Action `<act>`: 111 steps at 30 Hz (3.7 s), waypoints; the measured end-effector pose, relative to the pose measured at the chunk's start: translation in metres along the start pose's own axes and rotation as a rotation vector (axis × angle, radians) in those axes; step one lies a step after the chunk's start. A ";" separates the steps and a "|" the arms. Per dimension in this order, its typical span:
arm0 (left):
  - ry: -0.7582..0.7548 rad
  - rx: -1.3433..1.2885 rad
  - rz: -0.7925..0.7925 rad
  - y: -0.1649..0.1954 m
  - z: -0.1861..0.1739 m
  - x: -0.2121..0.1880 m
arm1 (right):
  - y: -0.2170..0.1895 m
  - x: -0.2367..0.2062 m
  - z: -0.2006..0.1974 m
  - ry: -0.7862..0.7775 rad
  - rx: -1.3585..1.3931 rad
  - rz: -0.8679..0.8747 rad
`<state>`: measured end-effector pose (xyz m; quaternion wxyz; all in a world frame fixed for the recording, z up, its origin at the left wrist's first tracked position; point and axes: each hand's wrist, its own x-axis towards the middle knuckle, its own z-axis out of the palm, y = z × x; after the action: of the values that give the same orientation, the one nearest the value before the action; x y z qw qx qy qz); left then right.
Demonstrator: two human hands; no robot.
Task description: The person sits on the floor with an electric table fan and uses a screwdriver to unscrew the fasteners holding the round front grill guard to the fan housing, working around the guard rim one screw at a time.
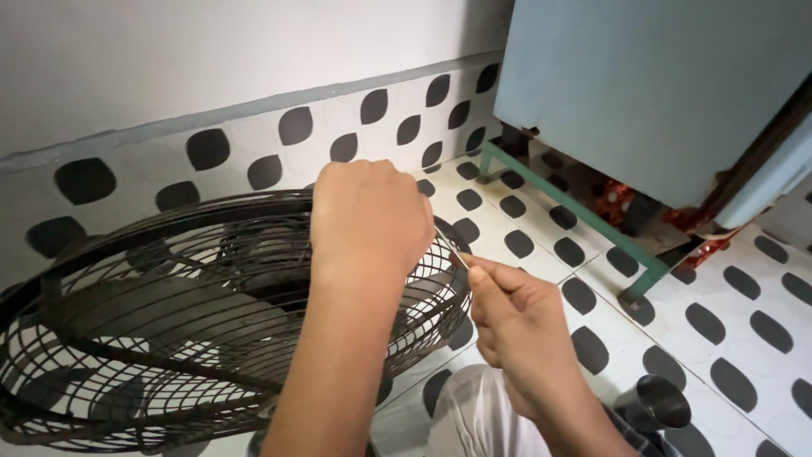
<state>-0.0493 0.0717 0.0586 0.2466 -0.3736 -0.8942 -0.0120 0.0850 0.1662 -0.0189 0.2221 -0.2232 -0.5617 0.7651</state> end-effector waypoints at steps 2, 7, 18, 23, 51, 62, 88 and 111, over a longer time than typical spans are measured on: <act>-0.020 0.000 0.003 -0.001 0.000 0.000 | 0.000 0.004 -0.006 -0.035 0.081 0.116; -0.049 0.009 -0.013 -0.001 0.000 0.000 | 0.007 0.012 -0.018 -0.191 0.375 0.343; 0.022 -0.009 0.007 0.000 0.008 0.000 | 0.021 0.007 -0.014 -0.252 0.661 0.406; 0.014 -0.004 -0.004 0.000 0.007 0.001 | 0.011 0.004 -0.014 -0.193 0.444 0.358; 0.024 -0.046 -0.061 0.001 0.013 -0.003 | -0.011 -0.017 -0.016 -0.185 0.220 0.265; 0.021 -0.047 -0.061 0.001 0.011 -0.003 | -0.012 -0.021 -0.014 -0.187 0.168 0.245; 0.045 -0.051 -0.065 0.001 0.012 -0.004 | 0.004 -0.017 -0.019 -0.099 -0.046 0.025; 0.082 -0.086 -0.065 0.001 0.017 -0.003 | 0.009 -0.019 -0.014 -0.079 -0.501 -0.234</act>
<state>-0.0546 0.0739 0.0423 0.2660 -0.3538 -0.8937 -0.0737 0.1077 0.1636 -0.0293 0.2249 -0.1749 -0.7635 0.5796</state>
